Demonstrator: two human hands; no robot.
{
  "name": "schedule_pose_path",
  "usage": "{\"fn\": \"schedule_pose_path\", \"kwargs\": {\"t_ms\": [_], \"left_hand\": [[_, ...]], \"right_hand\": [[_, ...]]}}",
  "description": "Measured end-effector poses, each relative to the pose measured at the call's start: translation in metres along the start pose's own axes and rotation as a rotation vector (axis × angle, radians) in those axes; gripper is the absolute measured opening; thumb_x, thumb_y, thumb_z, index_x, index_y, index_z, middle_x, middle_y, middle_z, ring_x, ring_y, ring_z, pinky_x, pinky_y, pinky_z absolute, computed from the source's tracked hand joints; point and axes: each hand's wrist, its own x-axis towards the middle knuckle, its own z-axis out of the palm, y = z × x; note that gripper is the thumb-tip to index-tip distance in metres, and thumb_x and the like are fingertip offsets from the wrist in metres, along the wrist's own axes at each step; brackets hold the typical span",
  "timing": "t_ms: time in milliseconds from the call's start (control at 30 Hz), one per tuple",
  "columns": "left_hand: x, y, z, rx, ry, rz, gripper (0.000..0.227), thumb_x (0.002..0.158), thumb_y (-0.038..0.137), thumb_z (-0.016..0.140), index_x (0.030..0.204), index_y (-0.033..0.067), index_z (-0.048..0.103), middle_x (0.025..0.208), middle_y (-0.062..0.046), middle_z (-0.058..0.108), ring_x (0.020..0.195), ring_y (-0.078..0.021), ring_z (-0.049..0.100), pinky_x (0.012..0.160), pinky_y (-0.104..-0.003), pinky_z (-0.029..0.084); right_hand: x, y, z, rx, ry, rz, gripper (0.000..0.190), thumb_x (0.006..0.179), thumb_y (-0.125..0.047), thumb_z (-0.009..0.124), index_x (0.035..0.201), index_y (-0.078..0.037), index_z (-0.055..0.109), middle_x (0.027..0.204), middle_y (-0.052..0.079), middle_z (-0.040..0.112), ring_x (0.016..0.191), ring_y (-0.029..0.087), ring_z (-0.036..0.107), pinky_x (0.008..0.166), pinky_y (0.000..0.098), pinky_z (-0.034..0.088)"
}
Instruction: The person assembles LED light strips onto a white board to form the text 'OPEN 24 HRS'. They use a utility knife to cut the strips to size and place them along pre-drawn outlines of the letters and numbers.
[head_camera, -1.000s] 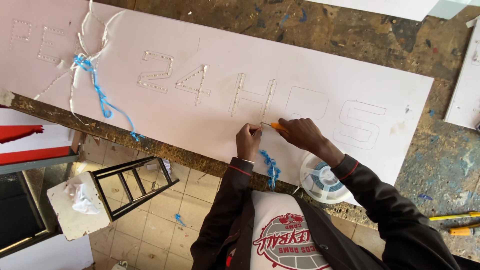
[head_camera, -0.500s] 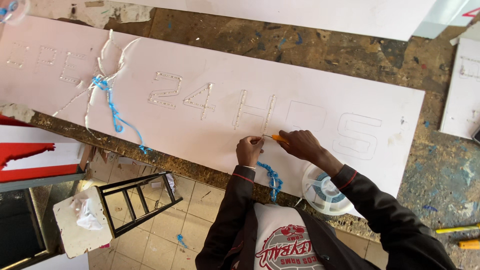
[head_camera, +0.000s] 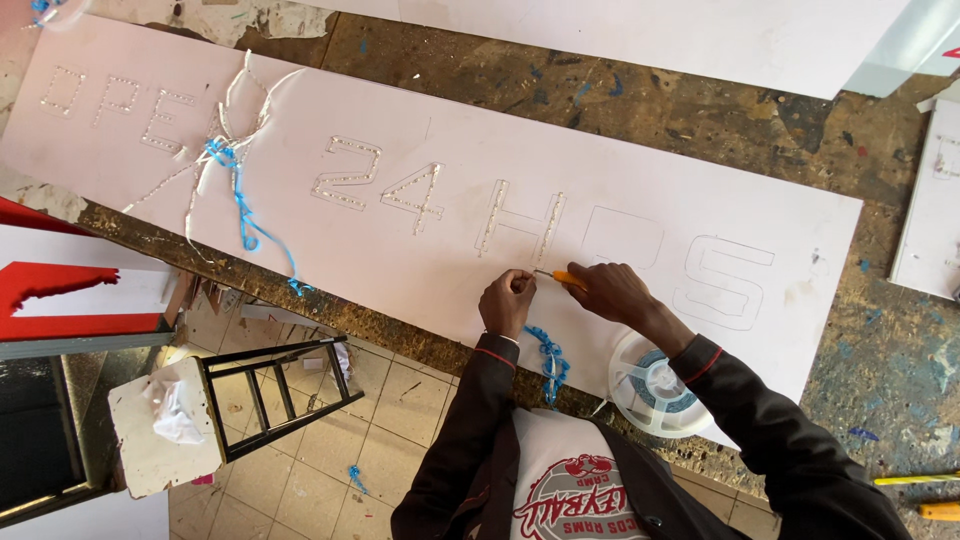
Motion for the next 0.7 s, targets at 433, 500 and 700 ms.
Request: {"fn": "schedule_pose_path", "kwargs": {"t_ms": [433,500,700], "left_hand": [[0.004,-0.011,0.014,-0.016,0.007,-0.054,0.019,0.100,0.038,0.076,0.111,0.0244,0.084,0.079,0.008,0.079,0.075,-0.0229,0.081,0.091,-0.049,0.063],[0.003,-0.011,0.012,-0.005,-0.004,-0.091,0.022,0.099,0.041,0.076,0.111,0.0256,0.085,0.079,0.010,0.080,0.074,-0.0224,0.081,0.090,-0.049,0.063],[-0.001,0.000,0.006,0.020,0.016,-0.070,0.022,0.098,0.043,0.077,0.108,0.0254,0.085,0.080,0.007,0.081,0.078,-0.0299,0.083,0.090,-0.054,0.064]], "right_hand": [[0.002,-0.005,0.005,-0.033,0.035,0.023,0.034,0.117,-0.049,0.047,0.123,-0.019,0.063,0.094,0.021,0.083,0.094,0.047,0.085,0.089,0.0592,0.063],[0.003,-0.007,0.007,-0.070,0.034,0.011,0.032,0.118,-0.047,0.046,0.123,-0.019,0.061,0.093,0.021,0.082,0.093,0.046,0.085,0.089,0.0574,0.064],[0.004,-0.004,0.008,-0.160,0.029,-0.052,0.029,0.120,-0.043,0.044,0.124,-0.017,0.058,0.086,0.019,0.081,0.088,0.043,0.086,0.086,0.0543,0.066]]}}
